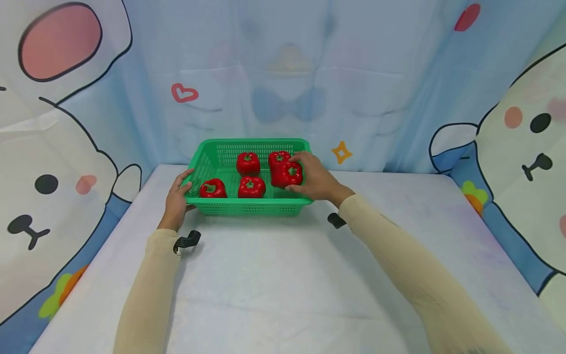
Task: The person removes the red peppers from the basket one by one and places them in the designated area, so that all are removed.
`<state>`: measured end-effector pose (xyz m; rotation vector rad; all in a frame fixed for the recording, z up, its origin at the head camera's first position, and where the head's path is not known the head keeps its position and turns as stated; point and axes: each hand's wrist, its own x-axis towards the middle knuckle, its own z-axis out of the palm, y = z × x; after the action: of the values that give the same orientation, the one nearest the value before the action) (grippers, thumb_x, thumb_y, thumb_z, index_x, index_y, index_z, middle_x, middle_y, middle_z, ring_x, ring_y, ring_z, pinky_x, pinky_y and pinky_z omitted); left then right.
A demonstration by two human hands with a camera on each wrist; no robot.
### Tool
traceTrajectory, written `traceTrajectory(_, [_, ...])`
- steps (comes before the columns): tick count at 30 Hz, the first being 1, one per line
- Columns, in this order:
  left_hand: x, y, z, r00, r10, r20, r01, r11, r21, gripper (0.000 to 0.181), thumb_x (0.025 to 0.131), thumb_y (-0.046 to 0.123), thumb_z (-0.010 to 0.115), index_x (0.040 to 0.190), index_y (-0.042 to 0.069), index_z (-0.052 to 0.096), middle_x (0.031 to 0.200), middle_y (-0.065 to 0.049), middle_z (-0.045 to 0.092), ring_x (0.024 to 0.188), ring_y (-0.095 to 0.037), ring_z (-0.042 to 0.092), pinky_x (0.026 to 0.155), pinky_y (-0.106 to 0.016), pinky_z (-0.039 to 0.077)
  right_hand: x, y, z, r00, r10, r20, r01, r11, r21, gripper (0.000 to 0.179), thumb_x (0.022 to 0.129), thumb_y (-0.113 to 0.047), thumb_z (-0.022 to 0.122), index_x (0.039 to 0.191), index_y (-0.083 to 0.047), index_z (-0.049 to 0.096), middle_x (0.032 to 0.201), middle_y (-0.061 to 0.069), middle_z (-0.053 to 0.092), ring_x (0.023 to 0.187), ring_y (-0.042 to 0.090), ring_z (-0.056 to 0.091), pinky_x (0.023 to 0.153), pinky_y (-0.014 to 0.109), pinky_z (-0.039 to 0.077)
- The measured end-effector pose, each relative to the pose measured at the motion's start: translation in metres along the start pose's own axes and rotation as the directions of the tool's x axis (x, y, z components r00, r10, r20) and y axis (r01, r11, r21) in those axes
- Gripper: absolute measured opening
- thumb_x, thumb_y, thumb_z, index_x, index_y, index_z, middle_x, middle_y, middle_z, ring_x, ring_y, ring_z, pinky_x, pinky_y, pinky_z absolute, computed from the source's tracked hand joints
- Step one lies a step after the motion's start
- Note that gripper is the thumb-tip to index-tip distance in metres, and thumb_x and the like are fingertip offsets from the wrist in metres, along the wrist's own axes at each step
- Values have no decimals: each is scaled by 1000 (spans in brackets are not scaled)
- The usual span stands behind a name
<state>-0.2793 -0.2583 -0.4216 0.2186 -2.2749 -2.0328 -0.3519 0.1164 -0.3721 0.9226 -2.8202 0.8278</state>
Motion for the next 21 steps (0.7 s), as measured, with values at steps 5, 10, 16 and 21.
traceTrajectory(5, [2,0,0,1000,-7,-2,7,1000,-5,46,109,31,28,154,38,30,160,-7,26,129,-27,43,89,-36,44,-9,13,-8,983,40,-177,0,975,223,76,85,-26,79,145,-9,35,148,12,42,134,30,42,105,51,45])
traceTrajectory(10, [2,2,-1,1000,-5,-8,5,1000,-6,46,109,31,28,154,37,31,158,-8,29,117,-22,47,87,-37,45,-14,28,-19,914,86,-396,36,956,290,72,84,-22,79,142,-7,38,139,14,44,127,28,44,102,50,46])
traceTrajectory(16, [3,0,-2,1000,-5,-8,5,1000,-4,46,109,30,28,154,37,31,159,-8,27,117,-22,47,86,-37,45,-17,47,-28,797,245,-552,-8,919,395,72,83,-25,78,142,-11,40,140,14,40,131,25,42,100,50,48])
traceTrajectory(21, [4,-2,-1,1000,-1,-11,1,1000,-10,46,109,30,28,154,37,31,160,-6,26,124,-26,44,86,-36,44,-19,63,-27,752,350,-558,-120,906,406,73,84,-32,78,143,-14,40,142,13,40,131,26,41,98,50,50])
